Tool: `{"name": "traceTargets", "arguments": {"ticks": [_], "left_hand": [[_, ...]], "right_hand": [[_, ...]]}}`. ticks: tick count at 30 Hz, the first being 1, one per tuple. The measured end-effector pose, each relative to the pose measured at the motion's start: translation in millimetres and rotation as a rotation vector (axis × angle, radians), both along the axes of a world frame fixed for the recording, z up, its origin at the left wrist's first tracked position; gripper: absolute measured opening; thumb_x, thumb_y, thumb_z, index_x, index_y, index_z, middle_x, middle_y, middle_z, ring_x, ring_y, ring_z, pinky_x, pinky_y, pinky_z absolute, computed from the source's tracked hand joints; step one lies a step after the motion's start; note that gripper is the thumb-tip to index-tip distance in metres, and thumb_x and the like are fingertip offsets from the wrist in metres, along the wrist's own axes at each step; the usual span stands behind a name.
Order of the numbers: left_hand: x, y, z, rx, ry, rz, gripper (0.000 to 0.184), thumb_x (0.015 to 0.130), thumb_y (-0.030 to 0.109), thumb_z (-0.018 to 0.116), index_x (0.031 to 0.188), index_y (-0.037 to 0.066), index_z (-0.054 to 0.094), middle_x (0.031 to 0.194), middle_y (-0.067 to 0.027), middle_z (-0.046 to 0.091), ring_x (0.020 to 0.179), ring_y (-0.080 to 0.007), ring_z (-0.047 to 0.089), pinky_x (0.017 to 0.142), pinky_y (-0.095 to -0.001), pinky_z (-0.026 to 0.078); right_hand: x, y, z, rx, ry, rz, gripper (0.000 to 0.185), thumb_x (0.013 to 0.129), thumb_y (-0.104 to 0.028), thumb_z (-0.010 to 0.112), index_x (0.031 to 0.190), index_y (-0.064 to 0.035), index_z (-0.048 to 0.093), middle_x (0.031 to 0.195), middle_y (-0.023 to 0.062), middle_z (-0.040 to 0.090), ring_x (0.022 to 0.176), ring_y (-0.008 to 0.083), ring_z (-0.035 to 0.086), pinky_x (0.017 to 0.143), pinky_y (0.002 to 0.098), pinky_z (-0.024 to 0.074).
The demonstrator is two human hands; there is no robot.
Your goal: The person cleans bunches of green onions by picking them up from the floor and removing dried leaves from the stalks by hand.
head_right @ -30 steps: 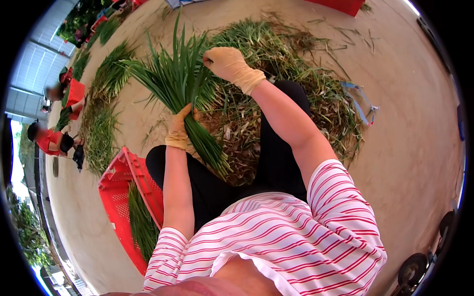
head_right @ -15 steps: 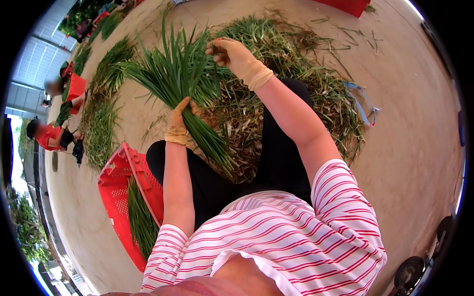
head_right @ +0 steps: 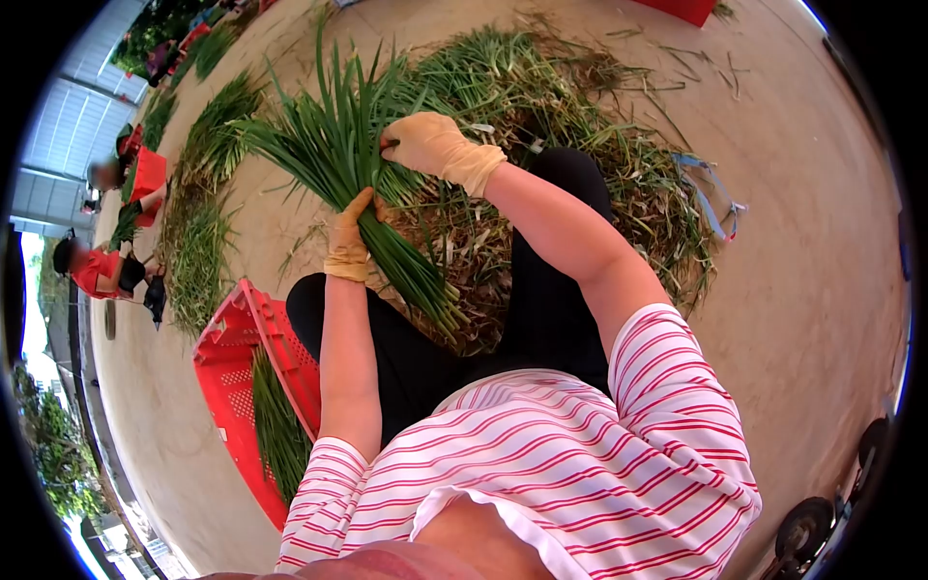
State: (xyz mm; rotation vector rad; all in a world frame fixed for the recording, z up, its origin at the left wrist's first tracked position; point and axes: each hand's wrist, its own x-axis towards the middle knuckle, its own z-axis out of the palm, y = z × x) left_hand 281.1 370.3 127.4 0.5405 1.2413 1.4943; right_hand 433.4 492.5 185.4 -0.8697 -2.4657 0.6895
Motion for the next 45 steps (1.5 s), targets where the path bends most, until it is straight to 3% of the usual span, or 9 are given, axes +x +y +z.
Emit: {"name": "traceTargets", "arguments": {"ticks": [7,10,14,18,22,28,36,38,45], "left_hand": [[-1,0,-3,-0.014,-0.051,0.004,0.015,0.077,0.015,0.064,0.08,0.002,0.057,0.068,-0.0064,0.056,0.056,-0.0154,0.051,0.05,-0.0288,0.042],[-2,0,-4,0.032,-0.038,-0.007,0.015,0.078,0.015,0.063,0.081,0.002,0.057,0.068,-0.0065,0.057,0.055,-0.0152,0.051,0.049,-0.0281,0.042],[-4,-2,-4,0.024,-0.015,-0.006,0.016,0.075,0.018,0.065,0.074,0.003,0.06,0.059,-0.0047,0.056,0.051,-0.0133,0.052,0.044,-0.0253,0.041],[-3,-4,-5,0.001,0.073,-0.108,0.016,0.076,0.019,0.064,0.074,0.004,0.06,0.059,-0.0046,0.057,0.05,-0.0125,0.051,0.044,-0.0244,0.039],[1,-5,-6,-0.041,0.122,-0.135,0.015,0.076,0.018,0.064,0.074,0.004,0.06,0.06,-0.0049,0.057,0.05,-0.0123,0.05,0.047,-0.024,0.04],[13,-4,-1,-0.055,0.118,-0.186,0.013,0.076,0.016,0.064,0.077,0.004,0.06,0.065,-0.0035,0.057,0.052,-0.0121,0.053,0.045,-0.0247,0.044],[15,-6,0,-0.112,0.061,-0.163,0.013,0.075,0.016,0.066,0.081,0.005,0.059,0.067,-0.0036,0.058,0.053,-0.0123,0.054,0.046,-0.0262,0.046],[13,-6,0,-0.109,0.04,-0.15,0.014,0.075,0.016,0.066,0.081,0.005,0.059,0.067,-0.0036,0.059,0.053,-0.0125,0.054,0.046,-0.026,0.046],[4,-2,-10,-0.043,0.072,-0.173,0.015,0.076,0.018,0.066,0.081,0.006,0.06,0.066,-0.0032,0.058,0.054,-0.0118,0.054,0.044,-0.025,0.044]], "right_hand": [[-11,-4,-10,0.0,0.099,-0.041,0.02,0.078,-0.024,0.059,0.087,-0.0063,0.062,0.073,0.0075,0.062,0.068,0.023,0.059,0.065,0.032,0.0458],[-11,22,-9,-0.576,0.685,-0.184,0.019,0.079,-0.019,0.06,0.079,0.0,0.058,0.065,0.003,0.057,0.058,0.0099,0.047,0.057,0.0254,0.0401],[24,49,13,-0.469,1.018,-0.298,0.02,0.082,-0.023,0.058,0.085,-0.0032,0.062,0.064,0.0007,0.057,0.057,0.0093,0.047,0.057,0.0249,0.0397],[39,78,11,0.215,0.934,-0.268,0.022,0.084,-0.026,0.056,0.094,-0.0089,0.064,0.081,0.0033,0.061,0.071,0.0126,0.056,0.065,0.0259,0.0447],[35,64,13,0.045,0.854,-0.102,0.021,0.085,-0.026,0.054,0.098,-0.0142,0.064,0.083,0.0054,0.062,0.076,0.0162,0.059,0.067,0.0284,0.0461],[29,52,16,0.466,0.422,-0.225,0.024,0.081,-0.017,0.058,0.104,-0.0219,0.062,0.088,0.0024,0.063,0.075,0.0198,0.059,0.069,0.0286,0.0479],[52,78,13,-0.081,1.01,-0.247,0.02,0.086,-0.028,0.051,0.088,-0.0139,0.065,0.078,0.0055,0.06,0.075,0.0217,0.057,0.067,0.033,0.044],[76,82,19,0.134,0.6,-0.487,0.026,0.087,-0.035,0.049,0.089,-0.0138,0.065,0.077,0.0053,0.058,0.077,0.0239,0.055,0.071,0.0361,0.0423],[69,76,-2,0.37,0.085,-0.288,0.023,0.086,-0.031,0.048,0.094,-0.0186,0.066,0.09,0.0065,0.061,0.093,0.0263,0.053,0.08,0.0383,0.0429]]}}
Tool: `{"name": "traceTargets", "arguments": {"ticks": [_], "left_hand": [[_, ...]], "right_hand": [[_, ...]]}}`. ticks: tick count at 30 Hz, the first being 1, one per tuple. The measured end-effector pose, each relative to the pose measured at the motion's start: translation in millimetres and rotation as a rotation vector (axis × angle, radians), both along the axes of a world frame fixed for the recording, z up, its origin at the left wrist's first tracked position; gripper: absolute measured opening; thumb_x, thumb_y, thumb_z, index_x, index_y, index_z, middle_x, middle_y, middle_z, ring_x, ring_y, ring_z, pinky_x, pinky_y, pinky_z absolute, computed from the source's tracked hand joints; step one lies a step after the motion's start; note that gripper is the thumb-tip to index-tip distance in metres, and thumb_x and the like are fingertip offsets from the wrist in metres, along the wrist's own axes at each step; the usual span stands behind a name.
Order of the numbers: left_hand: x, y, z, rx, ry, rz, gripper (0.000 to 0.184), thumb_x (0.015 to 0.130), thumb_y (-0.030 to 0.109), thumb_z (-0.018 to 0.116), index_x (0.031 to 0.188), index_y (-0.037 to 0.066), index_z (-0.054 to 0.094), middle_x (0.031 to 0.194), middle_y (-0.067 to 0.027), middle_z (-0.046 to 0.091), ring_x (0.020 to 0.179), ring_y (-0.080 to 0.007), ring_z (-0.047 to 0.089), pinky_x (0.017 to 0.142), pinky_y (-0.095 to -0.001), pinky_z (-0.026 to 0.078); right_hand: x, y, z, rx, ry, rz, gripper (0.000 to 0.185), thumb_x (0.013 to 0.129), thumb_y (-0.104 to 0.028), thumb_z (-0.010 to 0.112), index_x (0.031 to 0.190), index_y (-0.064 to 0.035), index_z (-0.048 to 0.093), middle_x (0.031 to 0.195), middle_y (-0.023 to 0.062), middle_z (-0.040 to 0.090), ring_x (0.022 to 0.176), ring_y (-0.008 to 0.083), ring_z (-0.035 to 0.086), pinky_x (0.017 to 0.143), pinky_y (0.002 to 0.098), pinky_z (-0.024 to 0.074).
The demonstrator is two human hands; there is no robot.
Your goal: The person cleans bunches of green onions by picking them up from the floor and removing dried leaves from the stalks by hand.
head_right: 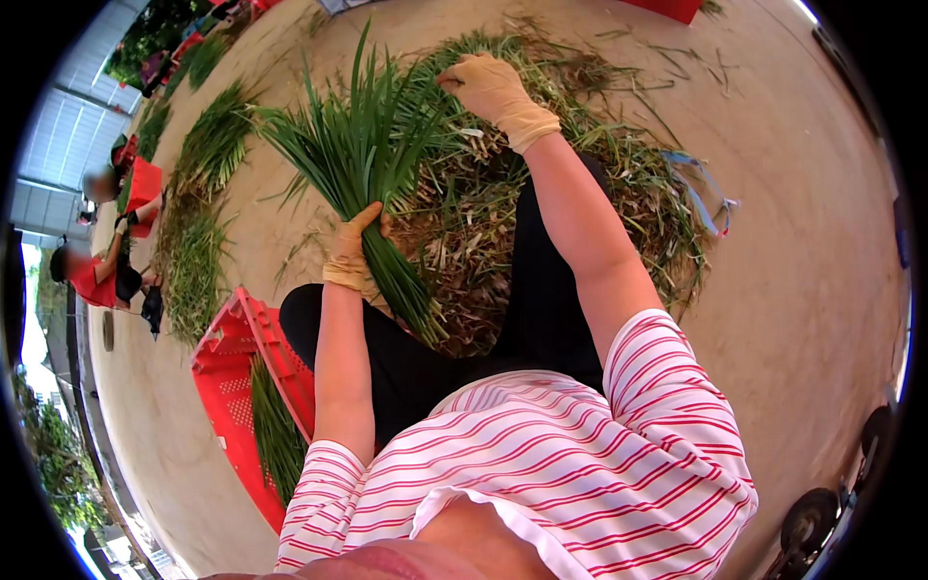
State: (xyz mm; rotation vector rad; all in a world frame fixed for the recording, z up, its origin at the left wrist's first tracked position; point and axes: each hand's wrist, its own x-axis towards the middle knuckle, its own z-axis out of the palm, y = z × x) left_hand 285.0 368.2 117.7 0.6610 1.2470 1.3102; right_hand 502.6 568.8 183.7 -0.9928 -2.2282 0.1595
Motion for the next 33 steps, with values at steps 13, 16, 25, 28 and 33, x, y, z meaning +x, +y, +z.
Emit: {"name": "traceTargets", "arguments": {"ticks": [13,16,25,28,33], "left_hand": [[23,4,7,0.017,0.123,0.08,0.022,0.076,0.016,0.067,0.087,-0.002,0.06,0.071,-0.009,0.061,0.054,-0.0142,0.056,0.047,-0.024,0.045],[23,7,0,0.012,0.156,0.02,0.026,0.075,0.015,0.067,0.091,-0.004,0.06,0.074,-0.0113,0.062,0.055,-0.0149,0.056,0.048,-0.0242,0.045],[23,9,-7,-0.082,0.211,0.028,0.033,0.075,0.021,0.068,0.095,-0.004,0.061,0.076,-0.0113,0.063,0.057,-0.0141,0.056,0.054,-0.0257,0.046],[24,9,-6,-0.103,0.242,0.016,0.034,0.074,0.021,0.068,0.096,-0.004,0.061,0.074,-0.011,0.063,0.057,-0.0141,0.056,0.055,-0.0258,0.046],[25,10,-8,-0.097,0.236,0.028,0.031,0.074,0.02,0.069,0.093,-0.004,0.061,0.072,-0.0108,0.062,0.056,-0.0143,0.056,0.052,-0.0264,0.046]], "right_hand": [[-40,-49,23,-0.494,0.776,0.436,0.019,0.088,-0.021,0.053,0.096,-0.0074,0.064,0.067,-0.001,0.058,0.053,0.0049,0.048,0.05,0.0194,0.0393],[-45,-52,23,-0.637,0.697,0.312,0.02,0.085,-0.018,0.057,0.1,-0.0055,0.063,0.068,0.0003,0.06,0.052,0.0055,0.049,0.049,0.0194,0.04],[-52,-46,17,-0.889,0.649,0.27,0.028,0.078,-0.02,0.064,0.096,0.0024,0.06,0.065,0.0021,0.06,0.053,0.0066,0.05,0.048,0.02,0.0393],[-53,-47,17,-0.887,0.624,0.253,0.031,0.076,-0.022,0.066,0.096,0.0021,0.061,0.065,0.0016,0.059,0.054,0.0067,0.05,0.048,0.0205,0.0388],[-55,-45,15,-0.891,0.621,0.254,0.032,0.079,-0.02,0.065,0.1,0.0036,0.059,0.066,0.0019,0.058,0.05,0.0054,0.045,0.045,0.0196,0.0372]]}}
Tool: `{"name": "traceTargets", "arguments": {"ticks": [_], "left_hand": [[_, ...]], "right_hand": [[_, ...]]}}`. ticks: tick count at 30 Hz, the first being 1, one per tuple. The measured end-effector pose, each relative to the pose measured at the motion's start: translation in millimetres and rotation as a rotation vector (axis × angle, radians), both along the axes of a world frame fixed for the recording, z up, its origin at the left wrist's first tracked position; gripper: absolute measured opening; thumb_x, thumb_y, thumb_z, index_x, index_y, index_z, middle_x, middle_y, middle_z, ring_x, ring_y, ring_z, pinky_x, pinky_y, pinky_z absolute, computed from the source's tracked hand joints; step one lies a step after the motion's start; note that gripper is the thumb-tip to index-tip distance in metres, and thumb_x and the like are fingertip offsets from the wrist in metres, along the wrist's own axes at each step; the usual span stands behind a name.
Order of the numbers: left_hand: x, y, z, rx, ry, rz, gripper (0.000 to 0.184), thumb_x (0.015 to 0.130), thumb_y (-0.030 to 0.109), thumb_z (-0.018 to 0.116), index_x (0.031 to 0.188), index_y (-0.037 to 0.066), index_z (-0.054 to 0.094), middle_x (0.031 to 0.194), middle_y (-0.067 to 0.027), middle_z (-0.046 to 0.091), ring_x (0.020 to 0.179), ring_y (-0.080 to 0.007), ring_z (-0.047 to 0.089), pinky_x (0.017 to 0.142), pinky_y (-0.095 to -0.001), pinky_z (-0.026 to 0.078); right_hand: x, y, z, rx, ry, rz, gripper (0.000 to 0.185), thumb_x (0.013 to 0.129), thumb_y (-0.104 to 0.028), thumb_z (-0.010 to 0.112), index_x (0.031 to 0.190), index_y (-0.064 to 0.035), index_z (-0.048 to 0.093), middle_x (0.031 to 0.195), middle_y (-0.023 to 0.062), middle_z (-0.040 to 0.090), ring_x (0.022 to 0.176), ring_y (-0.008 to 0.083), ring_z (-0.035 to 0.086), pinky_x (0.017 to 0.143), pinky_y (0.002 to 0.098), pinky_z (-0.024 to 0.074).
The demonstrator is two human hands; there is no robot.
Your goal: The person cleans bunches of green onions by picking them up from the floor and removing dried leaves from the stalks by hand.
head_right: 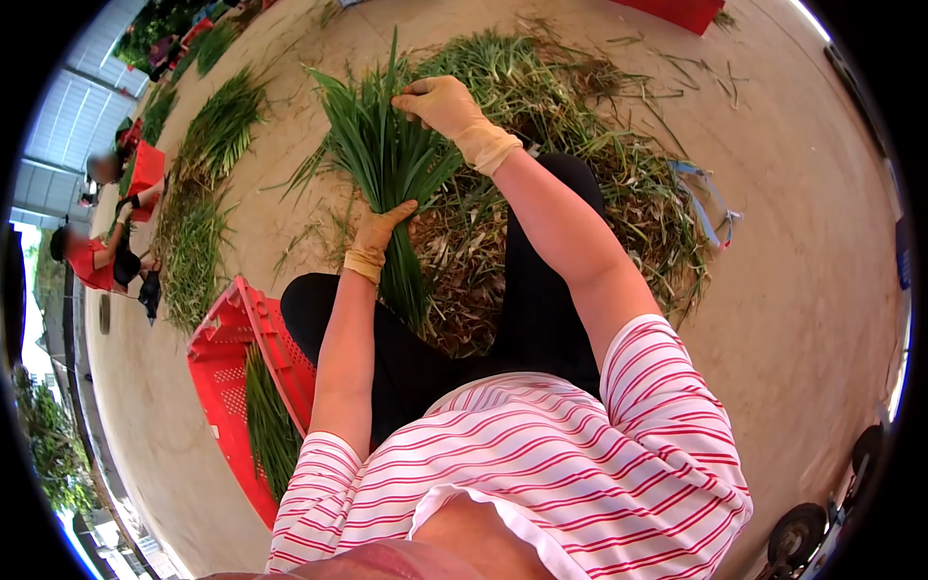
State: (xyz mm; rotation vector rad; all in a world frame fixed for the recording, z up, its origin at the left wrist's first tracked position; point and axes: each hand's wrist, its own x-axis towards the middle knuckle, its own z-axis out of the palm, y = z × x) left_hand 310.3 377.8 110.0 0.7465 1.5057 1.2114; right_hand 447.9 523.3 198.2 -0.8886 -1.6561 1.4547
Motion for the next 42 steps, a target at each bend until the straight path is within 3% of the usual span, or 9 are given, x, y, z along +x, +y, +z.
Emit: {"name": "traceTargets", "arguments": {"ticks": [16,18,22,26,29,31,32,34,42], "left_hand": [[-1,2,-2,0.08,-0.085,0.002,0.023,0.073,0.009,0.069,0.09,-0.003,0.059,0.078,-0.0109,0.061,0.058,-0.0169,0.059,0.046,-0.026,0.047],[-4,3,-2,0.096,-0.082,0.029,0.023,0.073,0.008,0.068,0.09,-0.004,0.059,0.079,-0.0114,0.061,0.059,-0.0173,0.059,0.046,-0.0261,0.048],[-11,1,1,0.169,-0.028,-0.016,0.023,0.073,0.007,0.068,0.09,-0.005,0.058,0.08,-0.0126,0.061,0.06,-0.0179,0.06,0.046,-0.0264,0.049],[-10,3,-6,0.093,-0.01,0.046,0.024,0.074,0.009,0.069,0.091,-0.005,0.059,0.08,-0.0115,0.061,0.06,-0.0173,0.06,0.047,-0.0262,0.048],[-15,1,-5,0.159,-0.054,-0.02,0.03,0.073,0.01,0.07,0.091,-0.008,0.054,0.082,-0.0134,0.062,0.061,-0.018,0.062,0.046,-0.0265,0.048],[-15,0,-1,0.072,-0.028,-0.034,0.028,0.073,0.008,0.069,0.091,-0.008,0.054,0.082,-0.013,0.062,0.063,-0.0188,0.062,0.046,-0.0263,0.049],[-15,2,-5,0.071,-0.028,-0.039,0.028,0.073,0.008,0.069,0.091,-0.008,0.054,0.082,-0.013,0.062,0.063,-0.0188,0.062,0.046,-0.0263,0.049],[-13,6,-15,0.077,-0.003,0.006,0.029,0.074,0.007,0.068,0.093,-0.008,0.052,0.082,-0.0139,0.062,0.064,-0.0194,0.062,0.047,-0.0268,0.05],[-7,6,-15,0.02,-0.015,-0.078,0.034,0.075,0.007,0.067,0.098,-0.008,0.047,0.085,-0.0163,0.062,0.064,-0.0189,0.062,0.051,-0.0271,0.051]], "right_hand": [[1,2,-2,0.006,-0.03,-0.017,0.026,0.08,-0.02,0.062,0.094,0.0013,0.062,0.066,0.003,0.059,0.053,0.0067,0.048,0.049,0.021,0.0397],[3,8,-7,0.505,-0.312,-0.092,0.024,0.08,-0.023,0.06,0.094,-0.0032,0.063,0.07,0.0053,0.061,0.061,0.0137,0.056,0.057,0.0263,0.0447],[32,17,7,0.899,-0.479,0.098,0.022,0.081,-0.025,0.056,0.094,-0.008,0.064,0.079,0.0072,0.063,0.074,0.0229,0.059,0.068,0.0329,0.0464],[52,22,21,0.84,-0.76,0.029,0.02,0.08,-0.021,0.052,0.092,-0.0117,0.065,0.085,0.0074,0.064,0.084,0.0286,0.058,0.076,0.0384,0.0447],[71,33,28,0.797,-0.665,-0.075,0.021,0.083,-0.026,0.052,0.09,-0.0106,0.065,0.084,0.0066,0.065,0.075,0.0235,0.061,0.069,0.0344,0.0471],[75,31,31,0.21,-0.328,0.05,0.022,0.087,-0.027,0.052,0.091,-0.0101,0.065,0.08,0.0034,0.065,0.064,0.0121,0.06,0.057,0.024,0.0454],[70,27,27,0.209,-0.329,0.045,0.022,0.087,-0.027,0.052,0.091,-0.0101,0.065,0.08,0.0034,0.065,0.064,0.0121,0.06,0.057,0.024,0.0454],[48,18,15,0.119,0.205,0.068,0.024,0.087,-0.029,0.052,0.095,-0.0087,0.064,0.081,0.0023,0.064,0.06,0.0067,0.059,0.052,0.0182,0.0432],[11,19,-12,-0.162,0.112,-0.012,0.025,0.085,-0.023,0.055,0.1,-0.0034,0.06,0.081,0.0042,0.063,0.055,0.0088,0.057,0.046,0.0224,0.0411]]}}
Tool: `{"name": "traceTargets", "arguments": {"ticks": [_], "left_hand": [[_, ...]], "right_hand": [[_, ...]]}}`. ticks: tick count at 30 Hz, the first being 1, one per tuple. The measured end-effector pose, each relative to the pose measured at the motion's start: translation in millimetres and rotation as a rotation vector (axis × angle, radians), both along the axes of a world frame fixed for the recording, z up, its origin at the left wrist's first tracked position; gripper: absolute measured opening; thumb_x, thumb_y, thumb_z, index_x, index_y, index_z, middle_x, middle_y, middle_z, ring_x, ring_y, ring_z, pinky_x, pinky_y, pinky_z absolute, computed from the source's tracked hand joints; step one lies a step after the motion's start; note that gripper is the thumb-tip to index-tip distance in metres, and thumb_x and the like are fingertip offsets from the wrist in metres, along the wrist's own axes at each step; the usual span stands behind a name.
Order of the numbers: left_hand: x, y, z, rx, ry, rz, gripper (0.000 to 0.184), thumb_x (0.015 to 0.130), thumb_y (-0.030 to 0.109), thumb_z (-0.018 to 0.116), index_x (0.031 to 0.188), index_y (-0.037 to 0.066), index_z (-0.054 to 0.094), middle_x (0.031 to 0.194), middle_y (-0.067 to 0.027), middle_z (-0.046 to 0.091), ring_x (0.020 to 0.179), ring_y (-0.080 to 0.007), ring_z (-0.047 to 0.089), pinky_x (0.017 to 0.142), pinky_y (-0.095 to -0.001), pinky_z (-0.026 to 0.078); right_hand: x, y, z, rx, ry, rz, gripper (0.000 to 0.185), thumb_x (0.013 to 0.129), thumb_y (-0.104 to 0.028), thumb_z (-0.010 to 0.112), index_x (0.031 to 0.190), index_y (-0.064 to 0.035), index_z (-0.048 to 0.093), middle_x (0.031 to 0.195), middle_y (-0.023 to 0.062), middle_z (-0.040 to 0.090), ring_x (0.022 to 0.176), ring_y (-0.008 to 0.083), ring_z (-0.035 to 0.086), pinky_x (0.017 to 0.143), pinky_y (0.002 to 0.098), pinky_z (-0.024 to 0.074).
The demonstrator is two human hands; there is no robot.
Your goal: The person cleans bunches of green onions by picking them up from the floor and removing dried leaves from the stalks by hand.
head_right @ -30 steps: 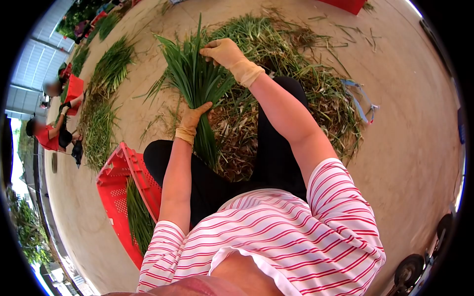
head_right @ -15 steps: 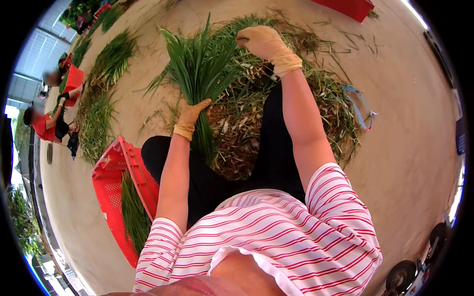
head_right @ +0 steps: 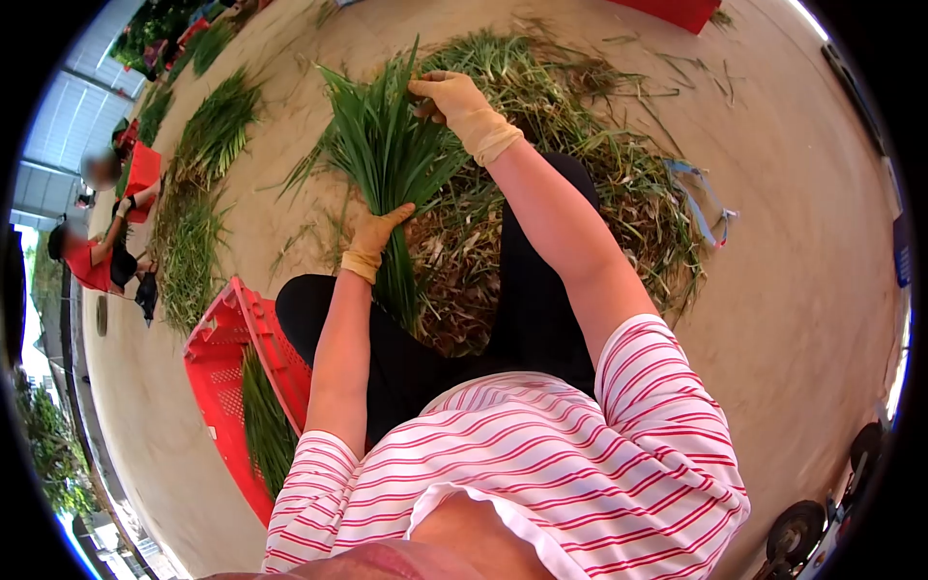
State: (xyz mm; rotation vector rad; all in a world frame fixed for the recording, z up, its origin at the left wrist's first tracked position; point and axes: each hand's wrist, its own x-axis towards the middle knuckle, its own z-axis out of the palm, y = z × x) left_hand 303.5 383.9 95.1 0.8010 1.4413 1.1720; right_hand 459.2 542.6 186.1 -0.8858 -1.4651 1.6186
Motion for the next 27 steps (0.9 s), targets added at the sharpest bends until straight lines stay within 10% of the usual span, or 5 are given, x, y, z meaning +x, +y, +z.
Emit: {"name": "traceTargets", "arguments": {"ticks": [6,14,20,27], "left_hand": [[2,-3,5,0.021,0.056,-0.034,0.038,0.073,0.011,0.07,0.099,-0.008,0.048,0.083,-0.0144,0.062,0.063,-0.0177,0.061,0.052,-0.0275,0.05],[7,-6,-6,0.066,0.107,-0.045,0.034,0.073,0.009,0.07,0.099,-0.003,0.052,0.08,-0.0111,0.061,0.059,-0.018,0.06,0.048,-0.0285,0.048],[7,-8,1,0.071,0.092,-0.101,0.044,0.069,0.02,0.075,0.097,-0.005,0.052,0.083,-0.011,0.062,0.064,-0.0146,0.059,0.057,-0.0271,0.048],[2,1,-22,0.152,0.132,-0.026,0.05,0.071,0.009,0.072,0.106,-0.006,0.039,0.088,-0.0156,0.06,0.067,-0.0202,0.061,0.053,-0.03,0.051]], "right_hand": [[4,1,-2,-0.199,0.254,0.033,0.019,0.085,-0.023,0.055,0.096,-0.0077,0.061,0.069,-0.0008,0.059,0.051,0.0063,0.05,0.045,0.0203,0.0345],[-14,30,-16,0.026,-0.045,-0.158,0.023,0.084,-0.022,0.057,0.1,-0.0055,0.061,0.075,0.002,0.061,0.056,0.0092,0.053,0.05,0.0237,0.041],[0,20,2,-0.208,0.371,-0.192,0.02,0.086,-0.023,0.054,0.091,-0.0042,0.061,0.067,0.0005,0.055,0.054,0.0089,0.048,0.046,0.0225,0.035],[20,-11,36,0.179,0.308,-0.08,0.024,0.087,-0.025,0.052,0.1,-0.0075,0.061,0.06,-0.0004,0.057,0.047,0.0053,0.046,0.043,0.0196,0.0328]]}}
